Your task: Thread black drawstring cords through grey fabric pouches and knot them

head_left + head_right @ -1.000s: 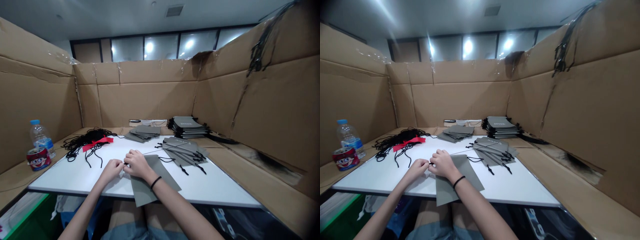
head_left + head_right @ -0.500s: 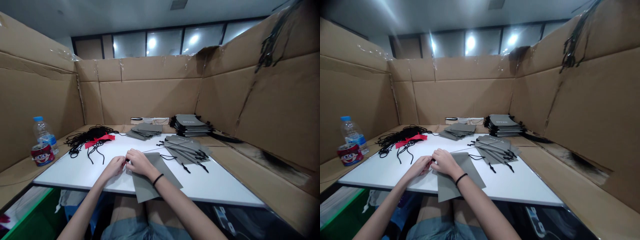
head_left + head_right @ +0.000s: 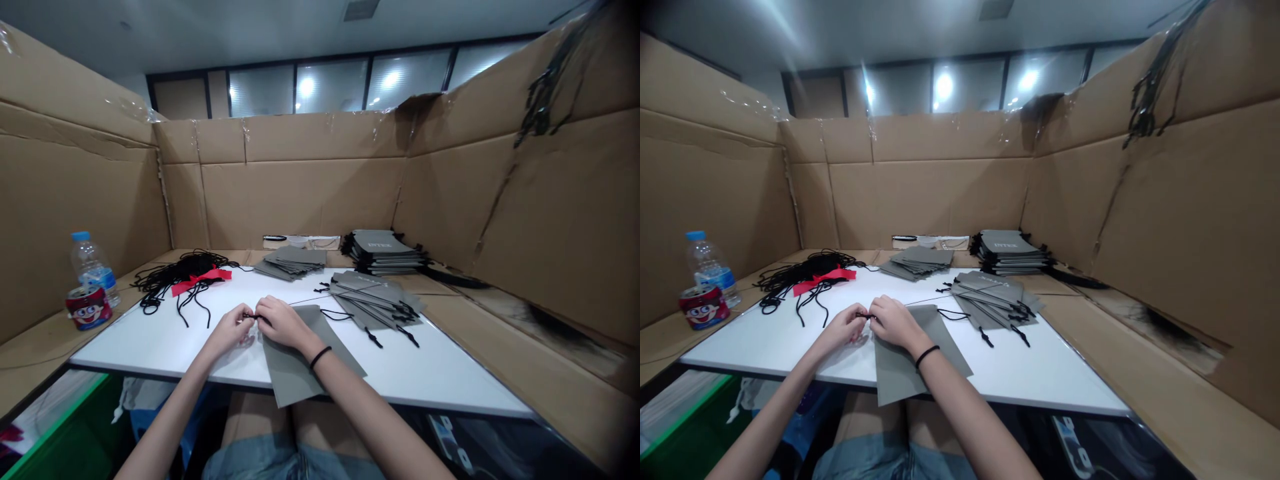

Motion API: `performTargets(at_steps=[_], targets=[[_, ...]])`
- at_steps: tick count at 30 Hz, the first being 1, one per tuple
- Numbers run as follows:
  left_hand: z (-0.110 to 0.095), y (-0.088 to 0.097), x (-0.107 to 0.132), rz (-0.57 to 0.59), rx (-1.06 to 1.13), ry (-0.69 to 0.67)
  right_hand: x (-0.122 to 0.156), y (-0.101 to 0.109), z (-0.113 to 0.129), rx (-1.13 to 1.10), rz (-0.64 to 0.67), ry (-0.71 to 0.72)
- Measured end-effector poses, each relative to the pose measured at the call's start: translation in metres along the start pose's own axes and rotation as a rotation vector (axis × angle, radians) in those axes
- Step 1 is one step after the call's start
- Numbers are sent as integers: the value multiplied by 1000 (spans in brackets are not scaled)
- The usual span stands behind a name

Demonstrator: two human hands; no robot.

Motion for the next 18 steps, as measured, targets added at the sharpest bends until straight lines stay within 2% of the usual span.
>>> performTargets(at_steps=[4,12,18], targets=[[-3,0,-1,-26,72,-93,1,0,1,22,6,16],[-6,8,1,-121,168,-121,-2,7,6,33,-4,-5],[-2,10,2,-137,170,-121,-5,12,9,32,-19,4]])
Point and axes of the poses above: each hand's wrist, its own x-axis away from the middle knuckle, its own y-axis out of the back of the hand, z = x × y, the point moved 5 cm from there along -x, towards the middle knuckle, and after that the axes turned 6 degrees about z, right-handed, at the moved point
